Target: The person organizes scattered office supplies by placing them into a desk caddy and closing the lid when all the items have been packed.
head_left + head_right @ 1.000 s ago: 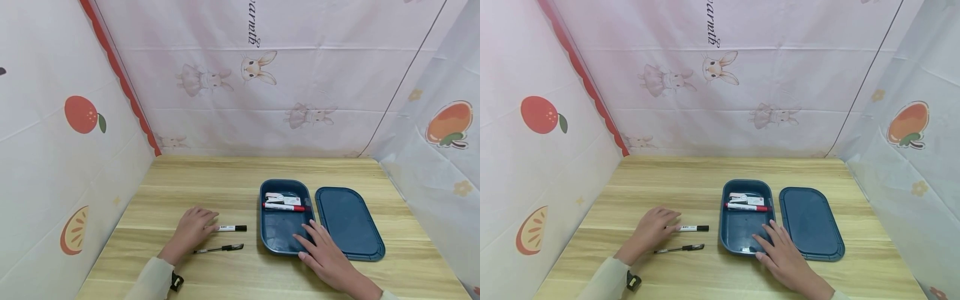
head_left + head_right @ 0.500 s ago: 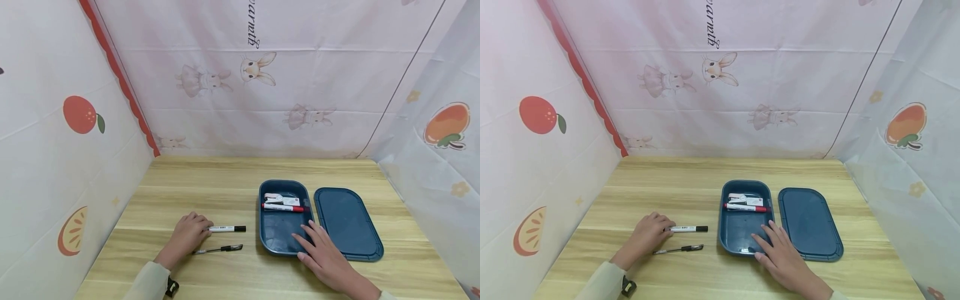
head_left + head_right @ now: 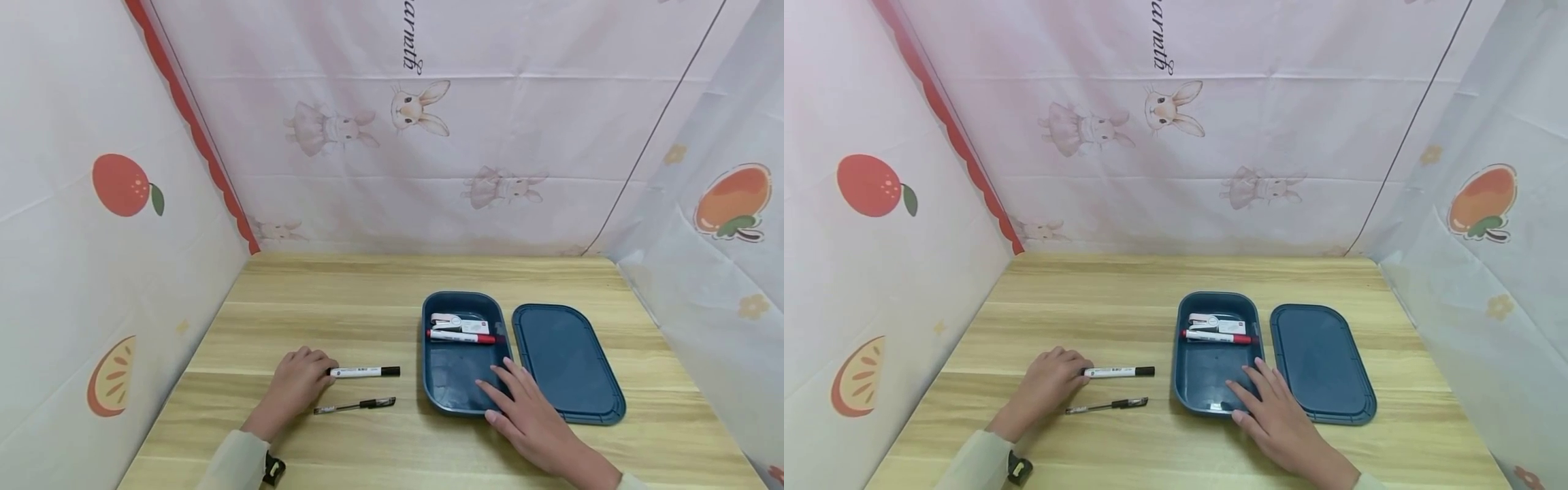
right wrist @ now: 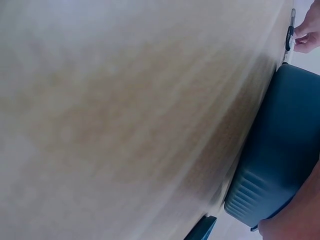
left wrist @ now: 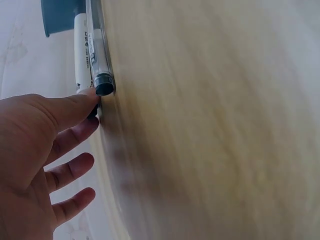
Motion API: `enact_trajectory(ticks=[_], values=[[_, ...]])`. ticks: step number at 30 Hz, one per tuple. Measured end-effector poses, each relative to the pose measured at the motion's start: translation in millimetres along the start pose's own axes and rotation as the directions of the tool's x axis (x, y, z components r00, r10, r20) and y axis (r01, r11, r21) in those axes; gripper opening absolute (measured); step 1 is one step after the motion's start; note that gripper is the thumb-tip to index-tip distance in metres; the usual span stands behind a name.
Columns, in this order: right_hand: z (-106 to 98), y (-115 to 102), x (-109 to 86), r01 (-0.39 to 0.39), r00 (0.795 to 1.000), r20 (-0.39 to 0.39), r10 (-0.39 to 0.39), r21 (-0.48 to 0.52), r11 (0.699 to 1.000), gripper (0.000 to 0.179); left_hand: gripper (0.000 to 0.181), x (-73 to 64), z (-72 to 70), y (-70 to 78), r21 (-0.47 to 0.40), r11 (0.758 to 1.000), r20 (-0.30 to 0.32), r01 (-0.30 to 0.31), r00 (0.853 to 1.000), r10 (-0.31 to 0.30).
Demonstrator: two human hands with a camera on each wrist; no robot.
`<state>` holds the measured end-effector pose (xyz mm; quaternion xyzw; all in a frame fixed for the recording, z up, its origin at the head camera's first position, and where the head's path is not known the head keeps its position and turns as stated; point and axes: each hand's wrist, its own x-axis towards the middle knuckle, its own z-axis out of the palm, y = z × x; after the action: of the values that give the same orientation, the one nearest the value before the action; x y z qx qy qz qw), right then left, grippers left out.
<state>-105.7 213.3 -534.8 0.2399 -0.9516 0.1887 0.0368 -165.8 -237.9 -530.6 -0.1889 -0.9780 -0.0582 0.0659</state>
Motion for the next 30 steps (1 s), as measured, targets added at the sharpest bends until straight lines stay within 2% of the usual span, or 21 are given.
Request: enact_trajectory(ticks=[15, 23, 30], values=[[0.1, 0.4, -0.2, 0.004, 1.0, 0.001, -0.004, -0.012, 1.0, 0.046, 0.023, -3.6, 6.0, -6.3, -0.009, 1.0, -0.078, -0.022, 0.997, 0.021], [0.5, 1.0, -0.7, 0.019, 0.999, -0.038, -0.019, -0.016, 1.0, 0.045, 0.023, -2.3, 1.5, -2.9, -0.022, 1.0, -0.106, -0.022, 0.994, 0.019], [0.1, 1.6, -0.1, 0.011, 1.0, -0.008, -0.011, -0.008, 1.0, 0.046, 0.021, 2.1, -7.0, 1.2, -0.053, 0.998, -0.15, -0.038, 0.988, 0.029]])
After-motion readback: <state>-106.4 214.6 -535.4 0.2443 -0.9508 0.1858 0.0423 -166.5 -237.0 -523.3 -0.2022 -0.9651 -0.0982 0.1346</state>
